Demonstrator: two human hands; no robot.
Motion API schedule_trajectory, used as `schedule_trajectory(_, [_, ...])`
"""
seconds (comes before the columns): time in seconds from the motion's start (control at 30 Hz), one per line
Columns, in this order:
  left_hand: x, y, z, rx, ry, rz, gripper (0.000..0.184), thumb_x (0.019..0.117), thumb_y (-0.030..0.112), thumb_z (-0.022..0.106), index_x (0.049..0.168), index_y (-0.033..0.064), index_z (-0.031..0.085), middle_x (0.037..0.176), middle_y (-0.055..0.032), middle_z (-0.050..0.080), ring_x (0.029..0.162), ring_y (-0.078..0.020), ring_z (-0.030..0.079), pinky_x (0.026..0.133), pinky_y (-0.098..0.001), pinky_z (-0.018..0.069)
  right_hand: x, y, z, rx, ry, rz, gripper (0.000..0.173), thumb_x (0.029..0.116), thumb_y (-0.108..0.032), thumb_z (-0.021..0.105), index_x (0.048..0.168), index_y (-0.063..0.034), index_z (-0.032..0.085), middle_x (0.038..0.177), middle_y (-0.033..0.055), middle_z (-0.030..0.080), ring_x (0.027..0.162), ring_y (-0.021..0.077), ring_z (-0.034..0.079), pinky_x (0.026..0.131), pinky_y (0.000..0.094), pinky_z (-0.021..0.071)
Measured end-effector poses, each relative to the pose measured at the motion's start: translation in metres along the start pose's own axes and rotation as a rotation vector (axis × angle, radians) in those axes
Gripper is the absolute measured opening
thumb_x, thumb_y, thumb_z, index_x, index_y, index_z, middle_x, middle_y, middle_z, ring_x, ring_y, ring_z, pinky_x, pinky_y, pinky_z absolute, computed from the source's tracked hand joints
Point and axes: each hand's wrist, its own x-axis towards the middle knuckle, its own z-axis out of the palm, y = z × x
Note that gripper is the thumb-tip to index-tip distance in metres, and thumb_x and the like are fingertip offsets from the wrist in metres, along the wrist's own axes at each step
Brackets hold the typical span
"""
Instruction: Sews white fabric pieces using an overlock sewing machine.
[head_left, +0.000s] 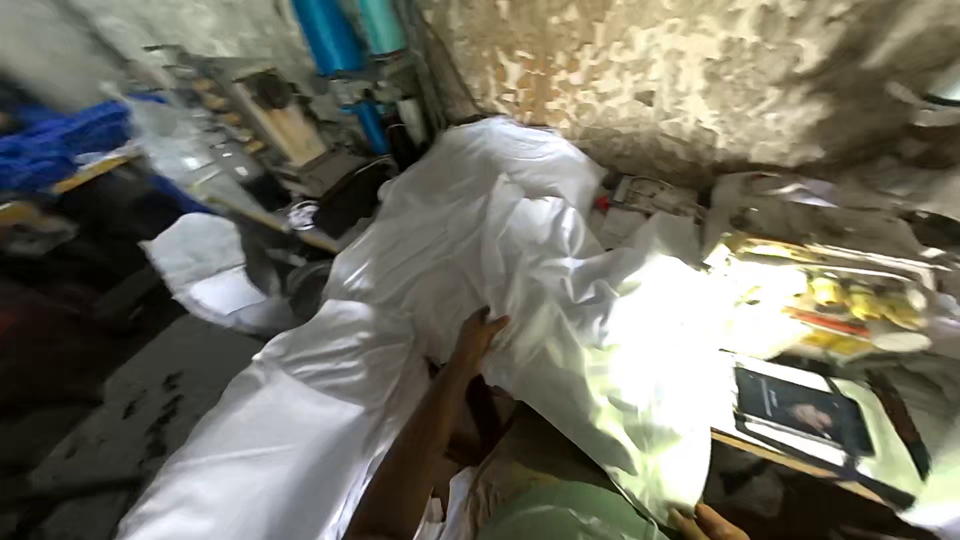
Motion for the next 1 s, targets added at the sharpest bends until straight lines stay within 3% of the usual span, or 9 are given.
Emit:
schedule_trajectory(0.07, [0.013, -0.009, -0.019, 0.316, 0.048, 0.080, 0.040, 0.1017, 0.027, 0.065, 0.124, -0.0055, 0.065, 0.120, -0.0257, 0.066, 0.109, -0.0353, 0.063, 0.095, -0.0531, 0.0496, 0.002, 0.002, 0.003, -0.028, 0.003, 0.014, 0.014, 0.0938, -0.004, 0.063, 0.100, 0.0065, 0.070, 0.094, 0.0056, 0.071, 0.086, 0.0045, 0.067, 0.083, 0.0249, 0.0570])
schedule_trajectory(0.17, [0.038, -0.011, -0.040, 0.709, 0.156, 0.241, 0.042, 0.1046, 0.028, 0.060, 0.124, -0.0084, 0.066, 0.139, -0.0311, 0.055, 0.131, -0.0485, 0.052, 0.109, -0.0639, 0.0397, 0.007, 0.010, 0.004, -0.051, 0.040, -0.039, 0.014, 0.0928, -0.012, 0.065, 0.096, -0.0002, 0.073, 0.088, 0.0015, 0.072, 0.081, 0.0024, 0.067, 0.079, 0.0229, 0.0564])
schedule_trajectory(0.3, [0.051, 0.011, -0.032, 0.805, 0.119, 0.142, 0.043, 0.1055, 0.033, 0.057, 0.121, -0.0061, 0.068, 0.132, -0.0331, 0.059, 0.127, -0.0524, 0.052, 0.104, -0.0701, 0.0372, 0.007, 0.002, 0.006, -0.024, 0.048, -0.023, 0.016, 0.0931, -0.013, 0.063, 0.097, -0.0008, 0.072, 0.087, 0.0001, 0.069, 0.079, 0.0006, 0.064, 0.076, 0.0198, 0.0547])
schedule_trajectory(0.4, [0.054, 0.018, -0.034, 0.685, 0.070, 0.024, 0.051, 0.1069, 0.036, 0.054, 0.133, -0.0075, 0.059, 0.127, -0.0349, 0.059, 0.117, -0.0474, 0.056, 0.098, -0.0631, 0.0417, 0.003, -0.011, 0.006, 0.057, 0.062, 0.018, 0.012, 0.0981, -0.010, 0.061, 0.099, -0.0013, 0.070, 0.086, -0.0022, 0.071, 0.078, -0.0001, 0.067, 0.075, 0.0201, 0.0574])
schedule_trajectory(0.53, [0.046, 0.024, -0.034, 0.494, 0.081, 0.020, 0.048, 0.1063, 0.030, 0.056, 0.130, -0.0122, 0.058, 0.125, -0.0343, 0.059, 0.113, -0.0419, 0.057, 0.099, -0.0579, 0.0425, 0.000, -0.030, 0.000, 0.125, 0.069, -0.002, 0.013, 0.1003, -0.007, 0.059, 0.104, -0.0013, 0.070, 0.091, -0.0031, 0.073, 0.084, 0.0006, 0.070, 0.082, 0.0214, 0.0590])
schedule_trajectory(0.67, [0.043, 0.040, -0.068, -0.123, 0.198, 0.178, 0.025, 0.1053, 0.027, 0.055, 0.119, 0.0065, 0.058, 0.092, 0.0011, 0.064, 0.077, -0.0050, 0.063, 0.070, -0.0254, 0.0554, -0.011, -0.063, -0.012, 0.229, 0.023, -0.231, 0.011, 0.0958, -0.014, 0.065, 0.097, -0.0166, 0.077, 0.090, -0.0125, 0.074, 0.083, -0.0040, 0.067, 0.077, 0.0171, 0.0564])
schedule_trajectory(0.77, [0.041, 0.063, -0.141, -0.325, 0.233, 0.356, 0.030, 0.1072, 0.030, 0.048, 0.132, 0.0141, 0.052, 0.110, 0.0044, 0.064, 0.099, -0.0061, 0.064, 0.089, -0.0301, 0.0548, -0.031, -0.083, -0.023, 0.275, -0.073, -0.398, 0.012, 0.0977, -0.028, 0.067, 0.101, -0.0297, 0.079, 0.096, -0.0208, 0.073, 0.085, -0.0101, 0.065, 0.076, 0.0112, 0.0546])
schedule_trajectory(0.93, [0.025, 0.098, -0.189, -0.119, 0.312, 0.389, 0.027, 0.1047, 0.036, 0.053, 0.123, 0.0170, 0.058, 0.105, 0.0074, 0.066, 0.094, -0.0025, 0.065, 0.086, -0.0263, 0.0559, -0.033, -0.047, -0.003, 0.069, -0.050, -0.305, 0.010, 0.0924, -0.012, 0.069, 0.089, -0.0072, 0.076, 0.085, -0.0108, 0.072, 0.080, -0.0106, 0.062, 0.076, 0.0103, 0.0523])
schedule_trajectory(1.0, [0.042, 0.100, -0.192, -0.046, 0.318, 0.357, 0.035, 0.1061, 0.033, 0.052, 0.133, 0.0110, 0.053, 0.113, 0.0025, 0.062, 0.099, -0.0054, 0.063, 0.090, -0.0294, 0.0532, -0.027, -0.028, 0.011, -0.055, -0.054, -0.269, 0.015, 0.0933, -0.013, 0.068, 0.089, -0.0006, 0.076, 0.085, -0.0035, 0.073, 0.080, -0.0092, 0.063, 0.077, 0.0107, 0.0515])
